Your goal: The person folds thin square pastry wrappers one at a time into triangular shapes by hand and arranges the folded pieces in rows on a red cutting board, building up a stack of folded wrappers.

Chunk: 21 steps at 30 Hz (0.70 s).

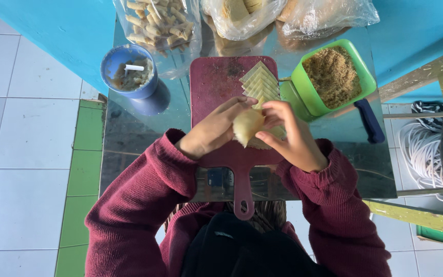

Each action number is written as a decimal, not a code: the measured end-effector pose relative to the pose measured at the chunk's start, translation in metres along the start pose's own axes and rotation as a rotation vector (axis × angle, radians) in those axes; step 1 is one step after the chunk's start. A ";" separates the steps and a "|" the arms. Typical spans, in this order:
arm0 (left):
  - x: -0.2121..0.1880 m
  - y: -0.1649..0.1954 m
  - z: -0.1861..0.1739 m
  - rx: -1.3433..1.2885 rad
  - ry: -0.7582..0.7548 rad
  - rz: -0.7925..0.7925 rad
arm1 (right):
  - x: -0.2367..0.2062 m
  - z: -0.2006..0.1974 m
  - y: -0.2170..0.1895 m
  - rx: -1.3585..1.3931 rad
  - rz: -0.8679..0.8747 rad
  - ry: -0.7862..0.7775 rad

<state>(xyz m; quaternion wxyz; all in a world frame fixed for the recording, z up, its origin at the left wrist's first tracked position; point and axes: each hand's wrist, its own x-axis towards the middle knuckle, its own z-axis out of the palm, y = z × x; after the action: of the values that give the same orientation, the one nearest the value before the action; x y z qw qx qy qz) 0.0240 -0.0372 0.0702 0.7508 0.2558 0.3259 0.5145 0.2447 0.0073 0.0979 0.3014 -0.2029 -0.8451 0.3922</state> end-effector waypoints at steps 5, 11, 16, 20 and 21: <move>0.002 -0.005 0.002 0.102 -0.077 0.041 | 0.002 0.005 0.004 0.203 0.138 0.170; 0.002 -0.006 0.001 0.374 -0.049 0.001 | 0.003 0.003 -0.002 -0.281 -0.145 0.366; 0.000 -0.009 0.008 0.007 -0.118 0.031 | 0.004 0.001 -0.016 -0.537 -0.202 0.351; -0.002 -0.007 0.009 -0.070 -0.181 0.078 | 0.006 0.001 -0.022 -0.489 -0.225 0.296; -0.002 -0.007 0.010 -0.053 -0.184 0.098 | 0.007 0.001 -0.022 -0.467 -0.225 0.295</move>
<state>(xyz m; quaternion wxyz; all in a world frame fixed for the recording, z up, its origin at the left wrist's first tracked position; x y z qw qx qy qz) 0.0349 -0.0416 0.0722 0.7581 0.2976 0.2290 0.5332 0.2369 -0.0029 0.1170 0.4076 -0.2267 -0.8767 0.1177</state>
